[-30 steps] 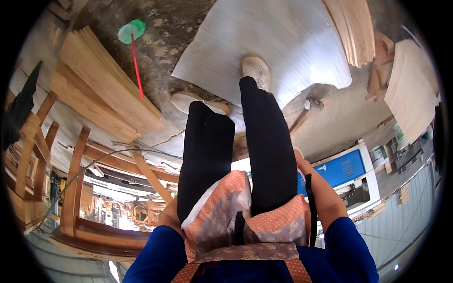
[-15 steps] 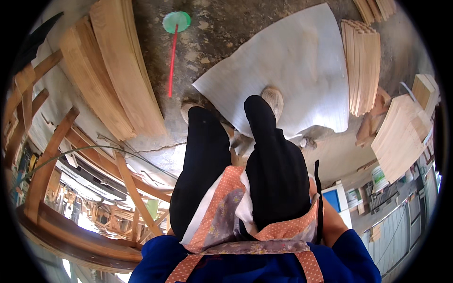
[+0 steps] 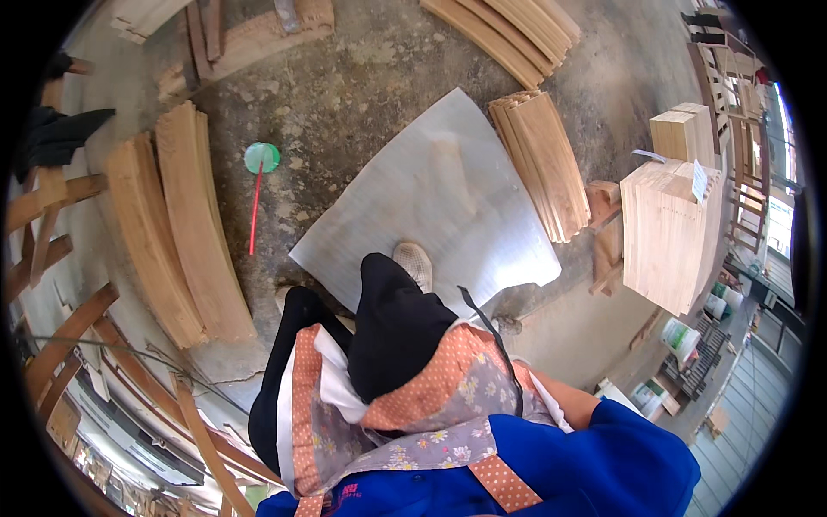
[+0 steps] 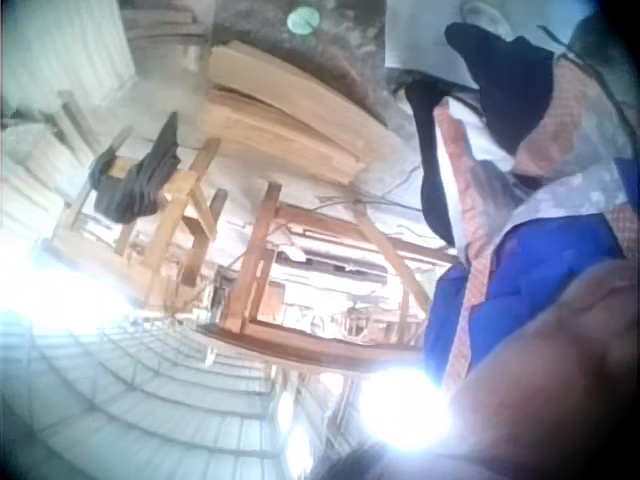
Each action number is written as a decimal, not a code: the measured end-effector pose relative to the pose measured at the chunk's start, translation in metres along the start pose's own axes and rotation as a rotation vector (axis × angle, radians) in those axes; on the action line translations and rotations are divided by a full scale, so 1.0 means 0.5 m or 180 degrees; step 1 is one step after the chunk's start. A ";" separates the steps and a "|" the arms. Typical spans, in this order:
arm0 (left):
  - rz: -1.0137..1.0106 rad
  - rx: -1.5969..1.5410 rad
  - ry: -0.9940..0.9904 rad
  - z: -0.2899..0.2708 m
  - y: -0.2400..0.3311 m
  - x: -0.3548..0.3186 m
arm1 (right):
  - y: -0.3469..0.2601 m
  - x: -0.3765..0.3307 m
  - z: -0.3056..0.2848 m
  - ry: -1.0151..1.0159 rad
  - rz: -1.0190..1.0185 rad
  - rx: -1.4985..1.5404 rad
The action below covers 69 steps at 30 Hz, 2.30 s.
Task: The person sits on the floor in a workshop and applies glue to the ends of small wooden pieces using a brush. They pick up a stack of wood, dip the brush into a container, and apply the adhesive to the cut ends before placing the pieces down.
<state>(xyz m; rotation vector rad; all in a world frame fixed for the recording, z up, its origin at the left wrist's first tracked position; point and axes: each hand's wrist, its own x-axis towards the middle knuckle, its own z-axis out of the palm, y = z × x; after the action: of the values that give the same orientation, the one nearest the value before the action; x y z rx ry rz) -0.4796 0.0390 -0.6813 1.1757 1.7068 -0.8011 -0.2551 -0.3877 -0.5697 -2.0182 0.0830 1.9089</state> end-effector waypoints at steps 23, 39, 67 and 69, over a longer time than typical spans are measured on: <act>0.3896 -0.1829 0.1155 -0.276 0.575 -0.557 | -0.086 -0.019 -0.600 0.3377 0.0358 -0.0410; 0.2770 0.0475 -0.1657 0.277 0.851 -0.519 | -0.124 0.137 -0.783 0.3147 0.0507 -0.1026; 0.2867 -0.1470 -0.0431 0.262 0.924 -0.384 | -0.486 0.491 -1.119 0.3971 -0.0345 -0.1622; 0.3194 -0.1290 -0.0286 0.268 0.928 -0.374 | -0.480 0.494 -1.130 0.4101 -0.0524 -0.1718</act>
<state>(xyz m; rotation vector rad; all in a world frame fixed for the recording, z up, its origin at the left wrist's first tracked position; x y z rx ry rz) 0.0263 0.0129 -0.5744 1.4403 0.9211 0.1081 0.3739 -0.2816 -0.7458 -3.1285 -0.2918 0.2704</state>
